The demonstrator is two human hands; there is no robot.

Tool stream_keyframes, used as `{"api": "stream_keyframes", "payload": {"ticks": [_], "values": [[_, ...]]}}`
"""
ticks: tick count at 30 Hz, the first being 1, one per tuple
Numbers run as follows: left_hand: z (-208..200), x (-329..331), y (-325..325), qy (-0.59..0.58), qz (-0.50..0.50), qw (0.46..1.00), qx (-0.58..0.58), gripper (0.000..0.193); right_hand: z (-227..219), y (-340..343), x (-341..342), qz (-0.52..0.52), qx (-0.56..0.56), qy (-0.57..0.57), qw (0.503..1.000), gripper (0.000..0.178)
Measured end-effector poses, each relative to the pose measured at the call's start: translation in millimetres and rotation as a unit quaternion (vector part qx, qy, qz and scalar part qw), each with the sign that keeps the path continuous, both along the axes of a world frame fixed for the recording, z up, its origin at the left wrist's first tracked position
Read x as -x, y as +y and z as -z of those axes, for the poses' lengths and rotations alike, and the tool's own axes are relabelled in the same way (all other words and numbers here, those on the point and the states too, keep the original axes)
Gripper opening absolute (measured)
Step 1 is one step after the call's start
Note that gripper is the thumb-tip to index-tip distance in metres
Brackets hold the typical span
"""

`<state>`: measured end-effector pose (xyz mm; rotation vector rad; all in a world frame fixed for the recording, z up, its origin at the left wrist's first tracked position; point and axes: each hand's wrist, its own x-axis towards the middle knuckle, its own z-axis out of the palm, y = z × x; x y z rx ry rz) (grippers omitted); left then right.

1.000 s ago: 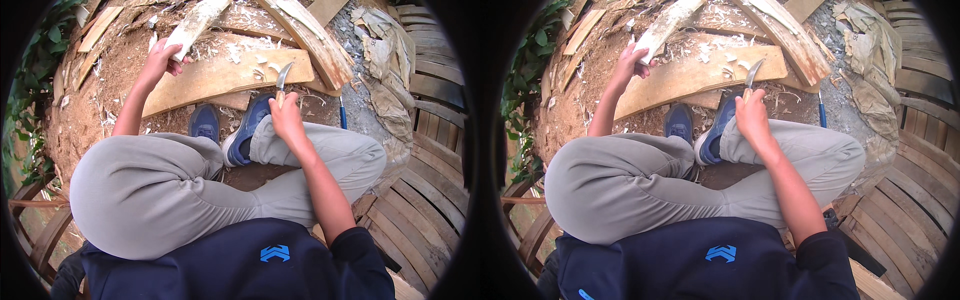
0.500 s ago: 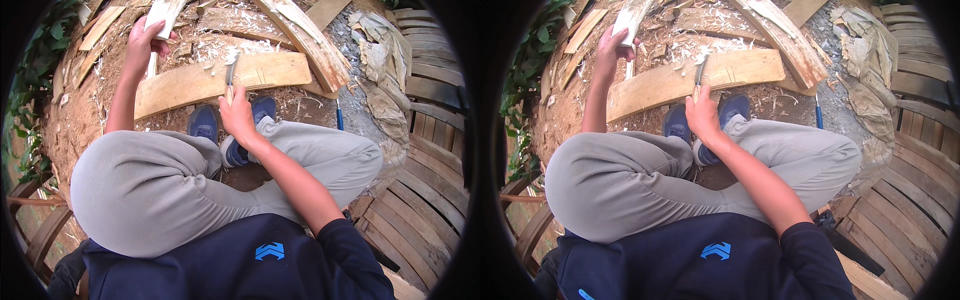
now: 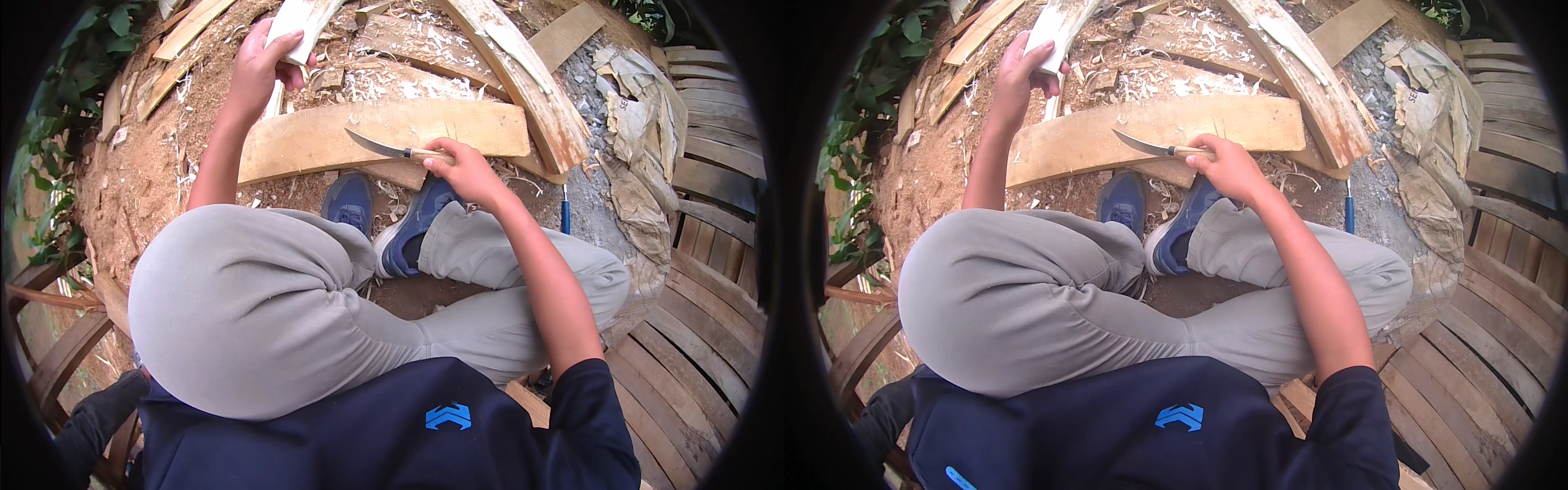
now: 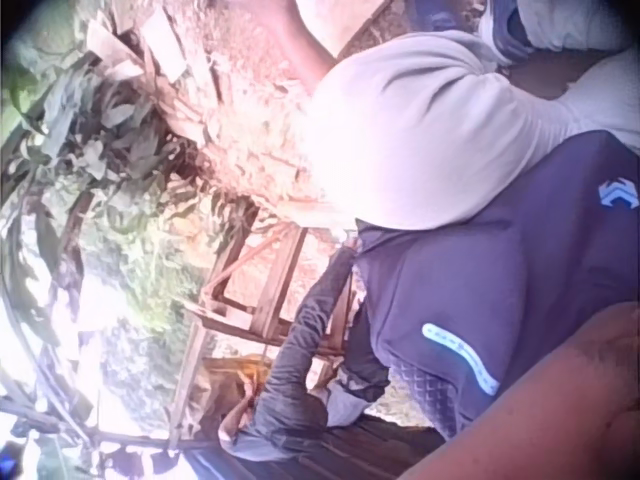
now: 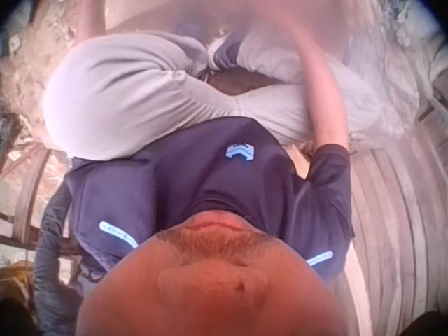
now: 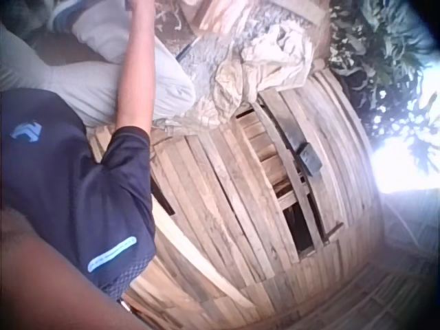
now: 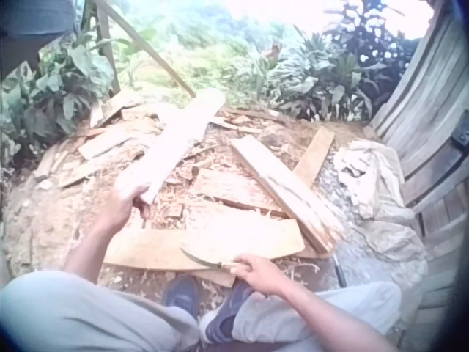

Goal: The person sits cross-legged on the ground and uses a knife to shave thin strips from a piece of wood. They hold the wood with their left hand and carefully carve along its length, occasionally adjusting their grip to work on different sections.

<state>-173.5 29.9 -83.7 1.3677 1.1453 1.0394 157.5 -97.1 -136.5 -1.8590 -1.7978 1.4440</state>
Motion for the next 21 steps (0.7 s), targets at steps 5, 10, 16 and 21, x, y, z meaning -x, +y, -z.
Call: {"api": "stream_keyframes", "payload": {"ticks": [5,10,16,21], "values": [[1,1,-11,0.008,0.026,0.999,0.025,0.041,-11,23,-27,0.168,-0.024,-0.034,0.985,0.028],[7,11,-34,0.015,0.104,0.988,0.118,0.045,-48,9,-52,0.261,0.045,0.205,0.942,0.028],[12,0,-79,0.078,0.18,0.967,0.162,0.044,-70,-23,-51,0.242,-0.031,0.147,0.959,0.029],[14,3,-111,0.135,0.19,0.953,0.194,0.044,-54,-18,-67,0.218,-0.058,0.108,0.968,0.034]]}}
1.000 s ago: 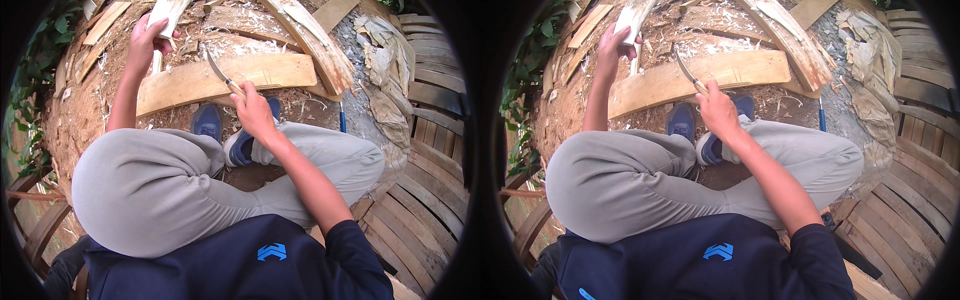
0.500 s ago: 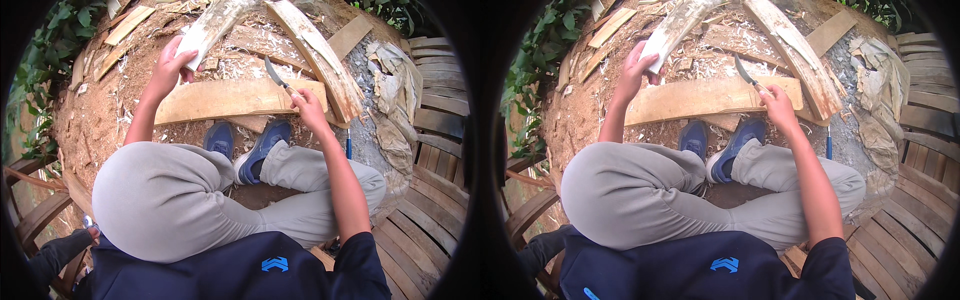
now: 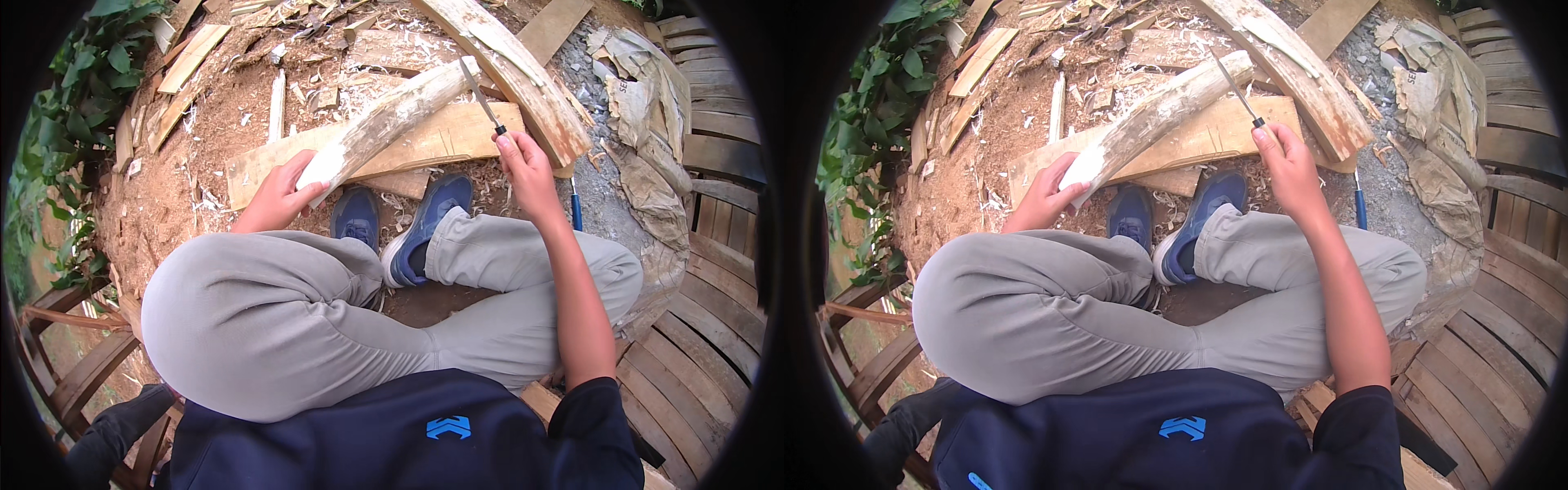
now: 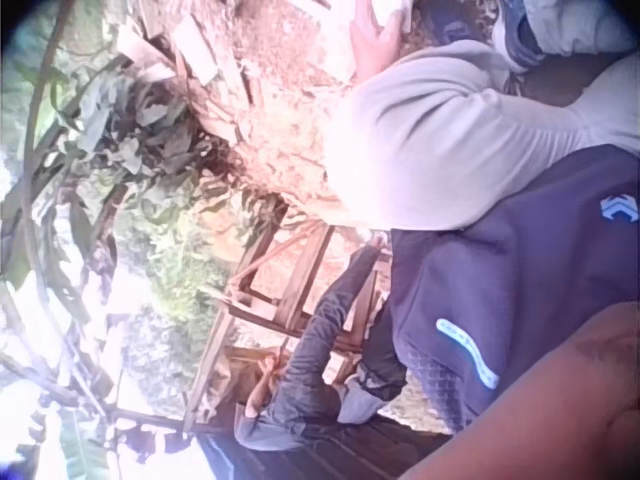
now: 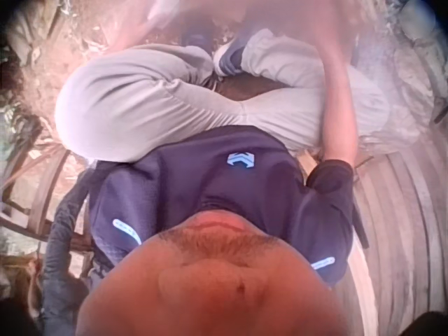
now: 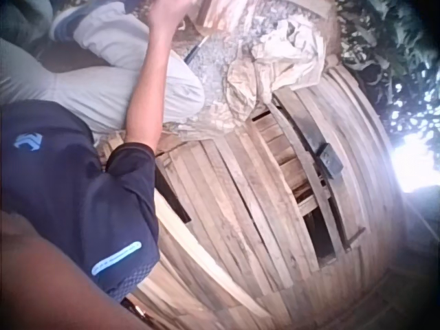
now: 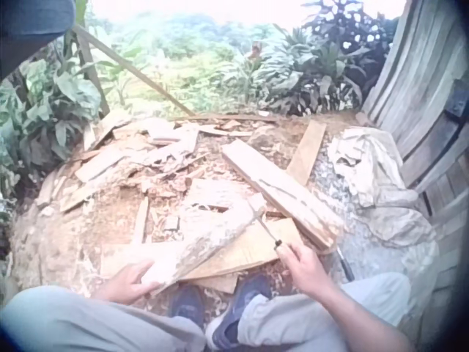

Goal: The person sits cross-legged on the ground and uses a knife to shave thin strips from a piece of wood. They hold the wood with their left hand and carefully carve along its length, occasionally adjusting their grip to work on different sections.

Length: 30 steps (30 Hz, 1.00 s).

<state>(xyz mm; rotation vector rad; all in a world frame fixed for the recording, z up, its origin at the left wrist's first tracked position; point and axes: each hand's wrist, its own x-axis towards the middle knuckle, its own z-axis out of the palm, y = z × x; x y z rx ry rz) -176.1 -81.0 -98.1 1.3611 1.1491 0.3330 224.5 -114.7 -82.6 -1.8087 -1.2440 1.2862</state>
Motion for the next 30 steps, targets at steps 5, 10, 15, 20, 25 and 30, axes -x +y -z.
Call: {"api": "stream_keyframes", "payload": {"ticks": [5,10,15,20,25,30], "values": [[41,6,-14,0.033,-0.017,0.999,-0.034,0.043,13,-6,5,0.03,0.01,-0.109,0.994,0.036],[70,18,-22,0.107,-0.014,0.986,-0.131,0.037,8,-9,24,-0.021,0.014,-0.189,0.982,0.041],[82,16,-27,0.119,-0.006,0.983,-0.14,0.034,2,-13,40,-0.062,0.032,-0.21,0.975,0.043],[64,14,-29,0.132,-0.097,0.974,-0.156,0.03,3,-10,51,-0.102,0.041,-0.198,0.974,0.043],[45,18,-20,0.059,-0.198,0.945,-0.254,0.033,17,-13,52,-0.102,0.035,-0.18,0.978,0.044],[-26,23,25,0.01,-0.235,0.914,-0.33,0.026,1,-7,44,-0.077,0.035,-0.144,0.986,0.044]]}}
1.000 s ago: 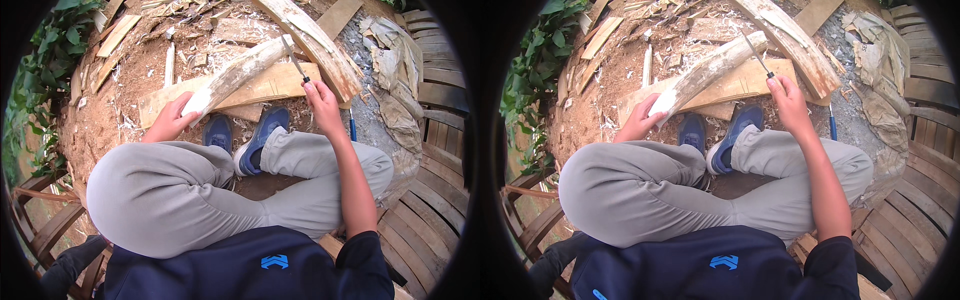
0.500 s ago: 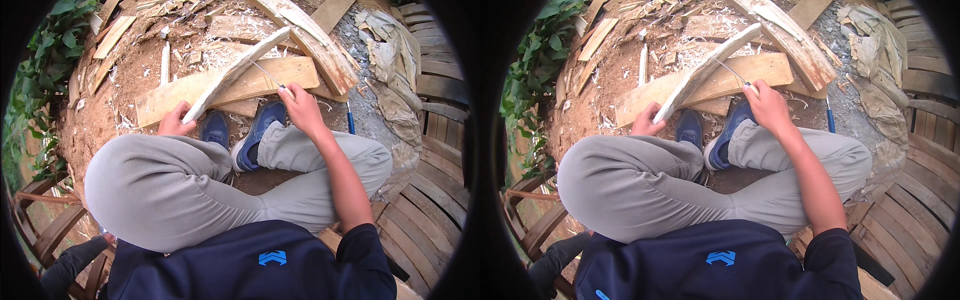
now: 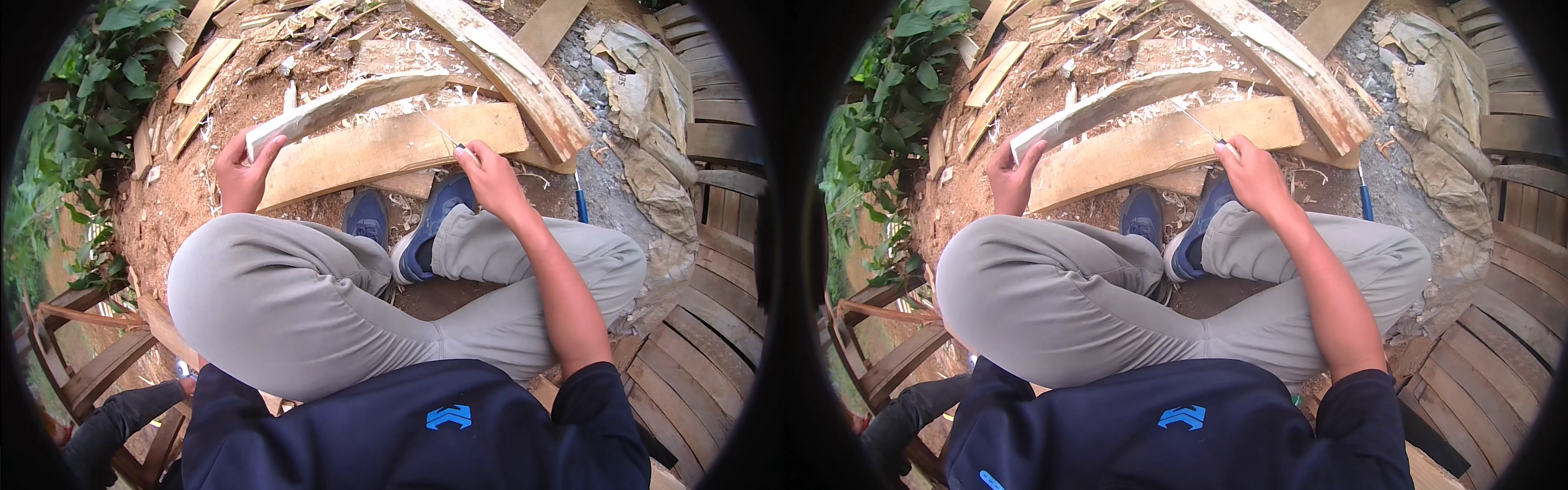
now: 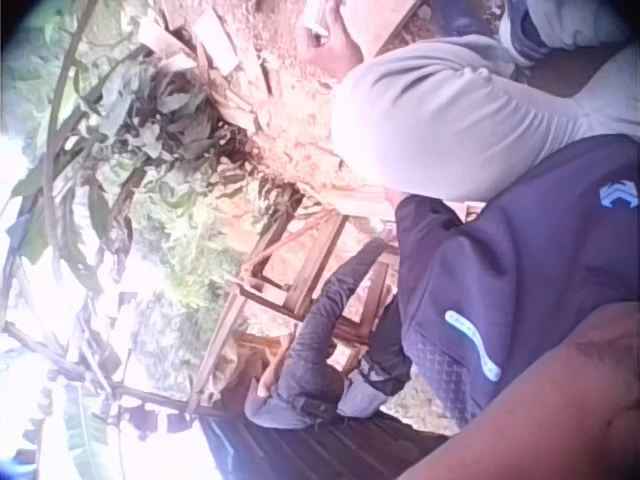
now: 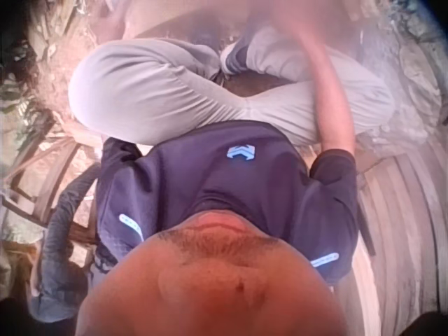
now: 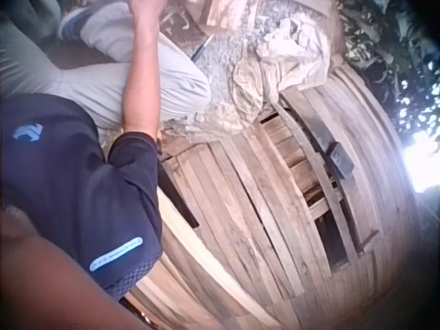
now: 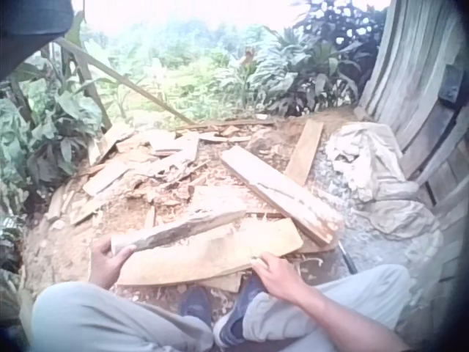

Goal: The person sits cross-legged on the ground and uses a knife to shave thin strips from a piece of wood. They hold the wood with their left hand and carefully carve along its length, occasionally adjusting their grip to work on different sections.

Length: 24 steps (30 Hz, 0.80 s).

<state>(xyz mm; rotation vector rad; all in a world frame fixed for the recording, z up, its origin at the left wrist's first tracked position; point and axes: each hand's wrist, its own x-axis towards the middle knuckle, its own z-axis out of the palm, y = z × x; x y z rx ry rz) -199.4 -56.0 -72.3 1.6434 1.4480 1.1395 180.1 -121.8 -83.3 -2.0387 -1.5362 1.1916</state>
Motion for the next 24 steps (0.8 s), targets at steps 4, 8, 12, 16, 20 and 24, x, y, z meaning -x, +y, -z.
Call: {"api": "stream_keyframes", "payload": {"ticks": [4,8,12,16,20,24], "values": [[-86,-14,42,0.081,0.055,0.992,-0.085,0.023,-1,2,-19,0.049,-0.051,0.02,0.997,0.043],[-131,-49,76,0.192,0.113,0.973,-0.061,0.037,-6,1,-36,0.082,-0.076,0.024,0.993,0.042],[-149,-84,93,0.237,0.159,0.949,-0.133,0.045,-8,-2,-49,0.105,-0.1,0.016,0.989,0.043],[-170,-111,109,0.272,0.187,0.935,-0.133,0.051,-14,0,-61,0.113,-0.105,-0.005,0.988,0.049],[-173,-137,115,0.283,0.234,0.922,-0.119,0.06,-23,4,-64,0.123,-0.06,0.027,0.99,0.051],[-170,-150,118,0.362,0.263,0.891,-0.08,0.055,-26,10,-50,0.096,-0.021,0.06,0.993,0.05]]}}
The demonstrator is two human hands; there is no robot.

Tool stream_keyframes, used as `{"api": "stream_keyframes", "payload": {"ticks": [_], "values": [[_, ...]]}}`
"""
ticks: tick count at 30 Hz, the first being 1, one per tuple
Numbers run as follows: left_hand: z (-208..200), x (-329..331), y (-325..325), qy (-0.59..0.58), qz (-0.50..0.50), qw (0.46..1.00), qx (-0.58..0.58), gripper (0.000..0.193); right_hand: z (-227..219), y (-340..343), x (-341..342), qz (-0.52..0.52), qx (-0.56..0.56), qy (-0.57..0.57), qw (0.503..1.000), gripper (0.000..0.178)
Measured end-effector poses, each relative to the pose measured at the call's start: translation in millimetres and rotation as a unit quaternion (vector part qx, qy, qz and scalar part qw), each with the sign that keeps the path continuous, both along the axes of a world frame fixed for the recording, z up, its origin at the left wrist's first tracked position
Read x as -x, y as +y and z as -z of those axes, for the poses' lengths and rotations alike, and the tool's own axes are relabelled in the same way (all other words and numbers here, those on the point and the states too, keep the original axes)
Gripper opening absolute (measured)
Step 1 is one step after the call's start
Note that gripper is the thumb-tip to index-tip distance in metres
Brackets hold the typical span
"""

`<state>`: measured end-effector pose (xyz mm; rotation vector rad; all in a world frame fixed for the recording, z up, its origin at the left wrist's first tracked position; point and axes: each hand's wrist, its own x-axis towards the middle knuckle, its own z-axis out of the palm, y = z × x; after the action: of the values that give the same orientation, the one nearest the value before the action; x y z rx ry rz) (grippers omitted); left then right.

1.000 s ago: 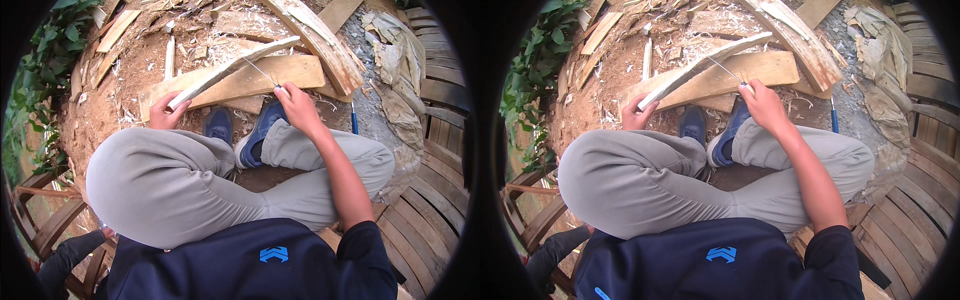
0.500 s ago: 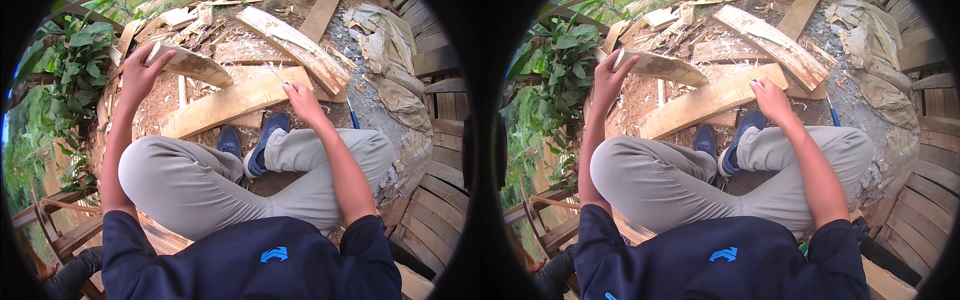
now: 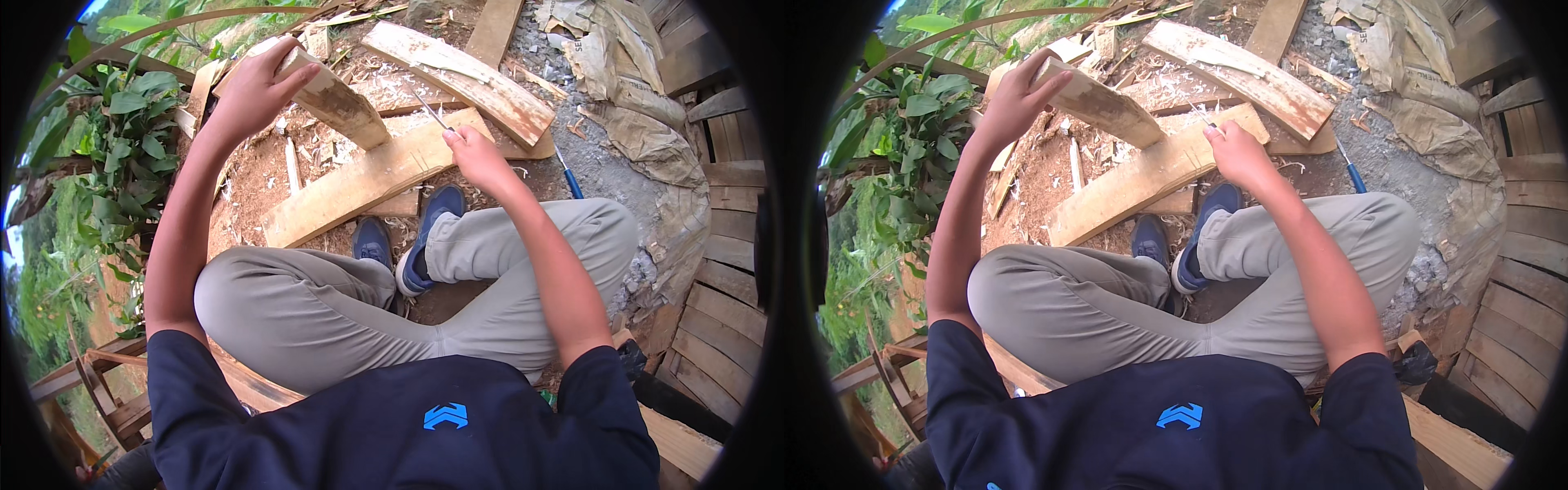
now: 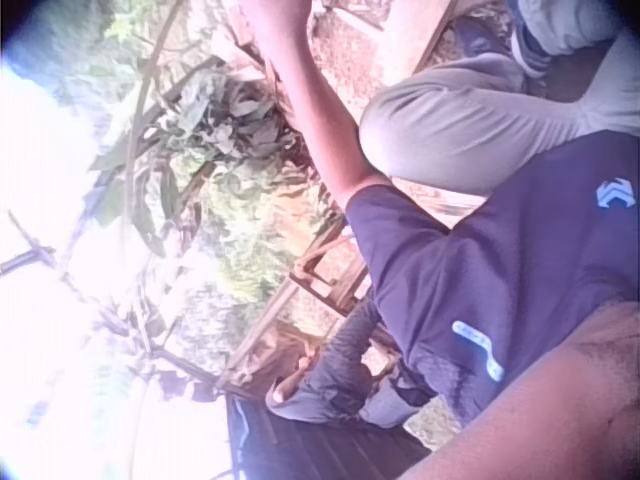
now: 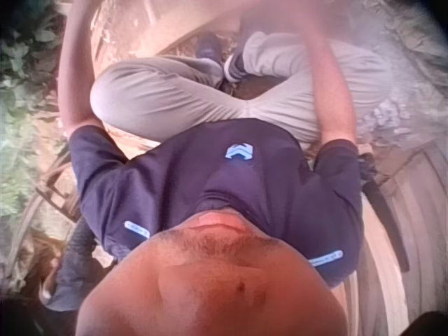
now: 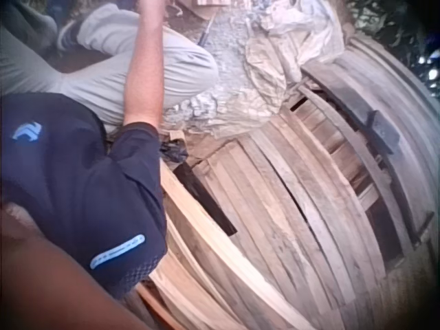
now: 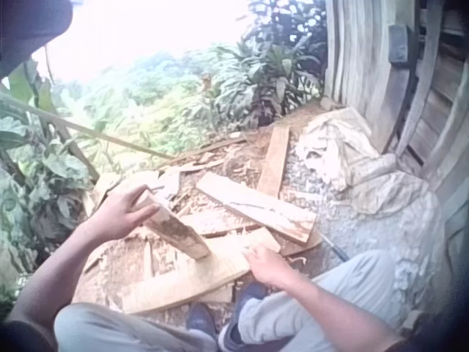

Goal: The person sits cross-legged on the ground and uses a knife to shave thin strips from a piece of wood. They hold the wood with their left hand and carefully carve along its length, occasionally adjusting their grip to work on different sections.

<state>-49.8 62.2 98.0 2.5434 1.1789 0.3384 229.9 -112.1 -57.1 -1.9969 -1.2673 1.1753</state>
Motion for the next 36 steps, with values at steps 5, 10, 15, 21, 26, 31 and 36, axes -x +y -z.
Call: {"api": "stream_keyframes", "payload": {"ticks": [5,10,15,21,26,31,36], "values": [[-19,6,-16,0.066,-0.003,0.998,-0.006,0.04,-15,14,39,-0.045,-0.092,-0.051,0.993,0.044],[16,16,-23,-0.085,-0.041,0.995,-0.026,0.033,-62,25,83,-0.056,-0.092,0.015,0.994,0.046],[27,16,-27,-0.121,-0.096,0.982,-0.109,0.03,-42,26,104,-0.003,-0.087,0.089,0.992,0.047],[31,10,-24,-0.184,-0.134,0.961,-0.157,0.033,-50,24,103,0.095,-0.199,0.098,0.97,0.038],[36,4,-19,-0.252,-0.1,0.947,-0.173,0.028,-76,27,104,0.167,-0.382,0.155,0.896,0.029],[35,4,-24,-0.21,-0.129,0.952,-0.18,0.028,-33,15,113,-0.045,-0.113,-0.011,0.992,0.026],[37,15,-22,-0.206,-0.136,0.953,-0.174,0.03,-64,23,108,0.125,-0.311,0.1,0.937,0.022]]}}
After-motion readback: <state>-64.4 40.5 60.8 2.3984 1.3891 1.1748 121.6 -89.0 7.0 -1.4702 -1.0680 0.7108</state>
